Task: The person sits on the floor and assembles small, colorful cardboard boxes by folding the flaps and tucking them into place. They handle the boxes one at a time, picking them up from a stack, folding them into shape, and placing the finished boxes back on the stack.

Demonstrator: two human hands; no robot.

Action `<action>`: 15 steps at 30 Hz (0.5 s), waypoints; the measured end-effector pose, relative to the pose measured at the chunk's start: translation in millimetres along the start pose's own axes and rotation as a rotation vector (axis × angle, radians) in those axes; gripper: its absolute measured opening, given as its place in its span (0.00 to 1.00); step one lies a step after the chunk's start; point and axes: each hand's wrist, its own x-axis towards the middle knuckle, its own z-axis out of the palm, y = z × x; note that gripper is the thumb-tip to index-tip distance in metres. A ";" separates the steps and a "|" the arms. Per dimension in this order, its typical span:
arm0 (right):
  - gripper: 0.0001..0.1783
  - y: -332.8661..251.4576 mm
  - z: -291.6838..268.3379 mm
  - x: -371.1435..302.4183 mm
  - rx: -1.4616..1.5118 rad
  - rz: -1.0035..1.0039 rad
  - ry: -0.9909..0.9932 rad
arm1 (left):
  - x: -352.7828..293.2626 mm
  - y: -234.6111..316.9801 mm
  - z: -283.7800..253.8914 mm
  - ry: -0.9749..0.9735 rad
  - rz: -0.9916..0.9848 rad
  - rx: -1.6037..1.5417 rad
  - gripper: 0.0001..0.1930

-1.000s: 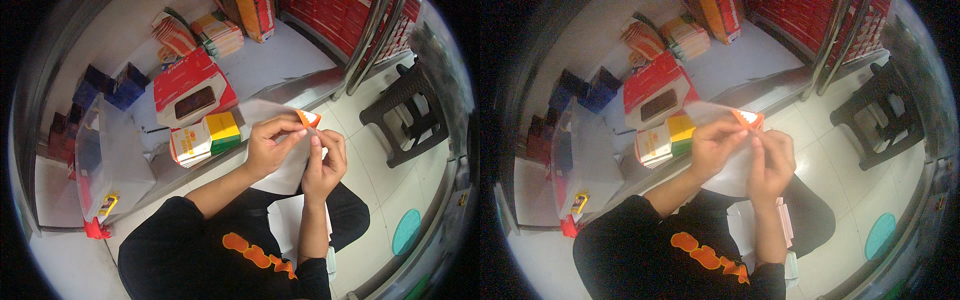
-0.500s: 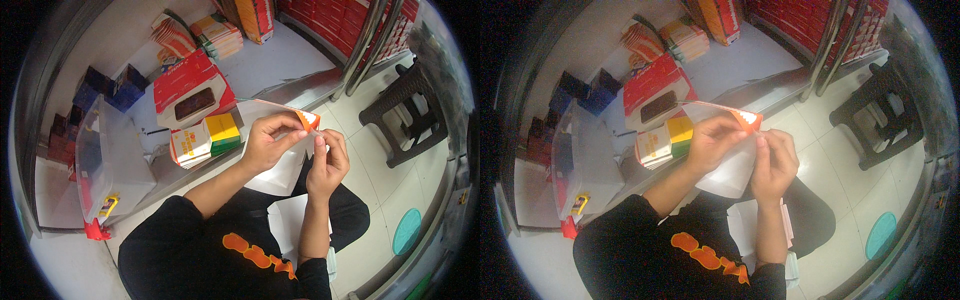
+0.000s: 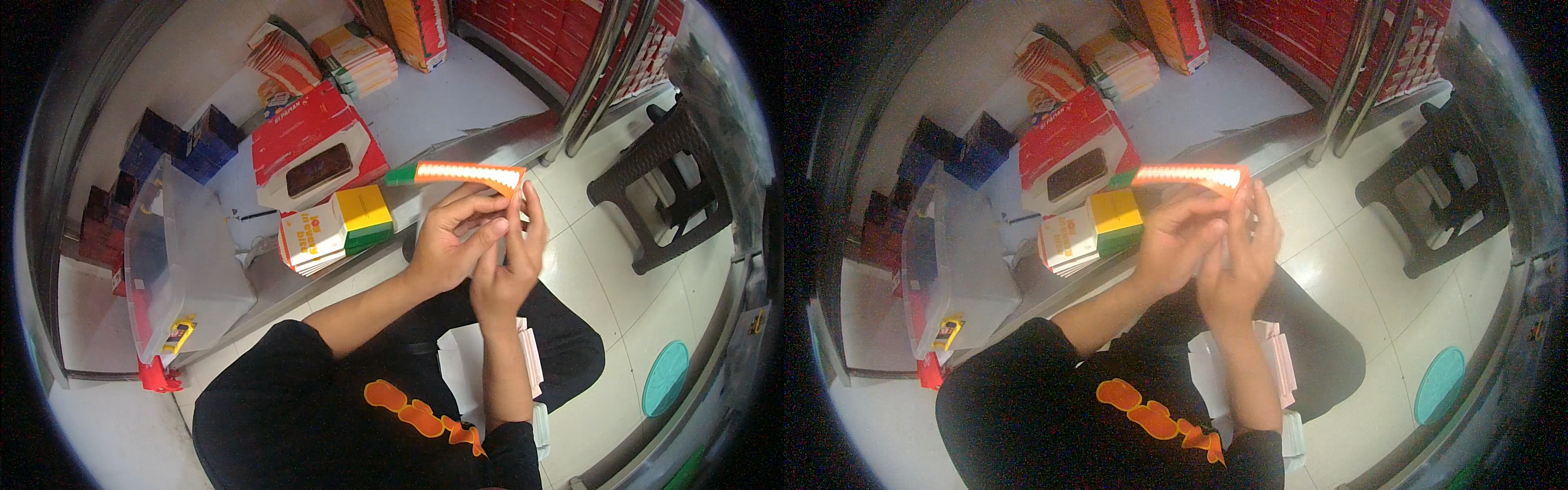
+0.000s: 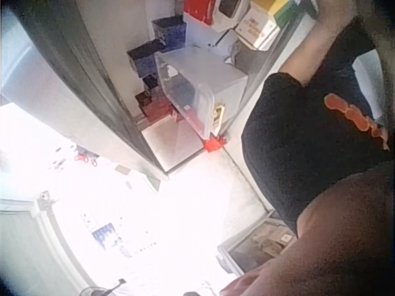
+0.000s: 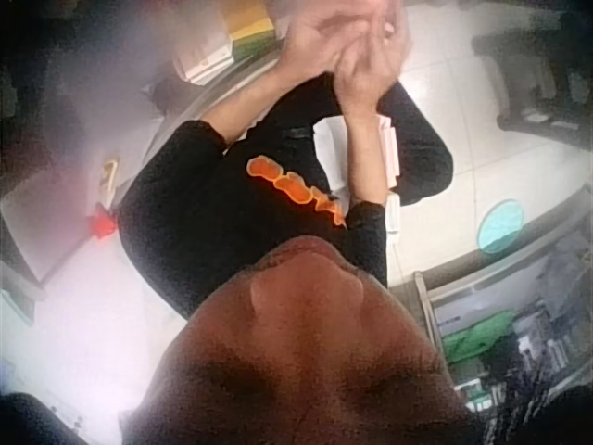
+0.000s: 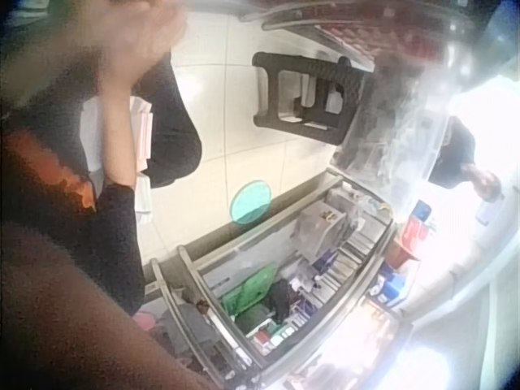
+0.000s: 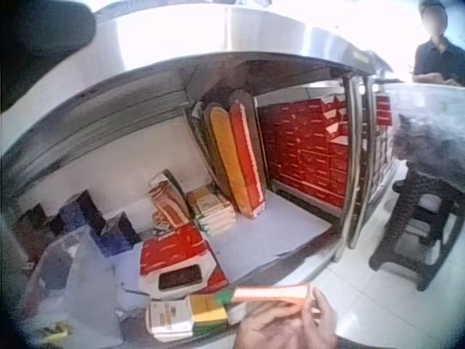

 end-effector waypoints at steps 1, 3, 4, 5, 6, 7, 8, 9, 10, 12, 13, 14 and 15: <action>0.31 -0.2 5.0 -1.3 0.019 0.005 -0.007 | -0.7 1.9 4.4 0.016 -0.008 -0.080 0.14; 0.34 1.6 10.9 -1.9 0.058 -0.002 -0.030 | 2.5 7.6 5.5 0.016 -0.071 -0.136 0.15; 0.35 4.1 8.3 -1.6 0.061 -0.014 -0.087 | 4.8 10.8 4.3 0.065 -0.082 -0.114 0.15; 0.35 6.9 5.8 -0.3 0.092 -0.026 -0.088 | 6.6 13.6 2.7 0.120 -0.127 -0.096 0.15; 0.36 9.4 2.7 1.3 0.123 -0.038 -0.089 | 10.3 15.1 0.2 0.218 -0.093 -0.215 0.13; 0.37 11.3 -1.1 3.1 0.159 -0.043 -0.082 | 13.8 16.6 -4.2 0.256 -0.171 -0.260 0.14; 0.39 12.4 -3.3 4.7 0.252 0.119 -0.057 | 12.2 19.0 -7.3 0.227 -0.261 -0.388 0.12; 0.40 13.6 -5.8 7.6 0.277 0.194 -0.051 | 11.0 21.3 -11.6 0.156 -0.270 -0.543 0.12; 0.40 13.8 -10.9 9.4 0.474 0.325 -0.107 | 11.6 19.6 -10.9 0.208 -0.299 -0.501 0.13; 0.30 10.3 -19.9 10.7 0.816 0.565 -0.164 | 13.3 19.6 -15.5 0.230 -0.347 -0.386 0.13; 0.26 8.3 -24.9 11.1 0.790 0.573 -0.278 | 15.0 20.1 -18.4 0.256 -0.412 -0.311 0.14; 0.22 6.7 -30.4 11.6 0.761 0.582 -0.404 | 16.2 22.1 -22.2 0.296 -0.400 -0.274 0.14; 0.19 6.3 -36.2 12.6 0.703 0.645 -0.516 | 18.2 23.4 -25.6 0.212 -0.197 0.035 0.15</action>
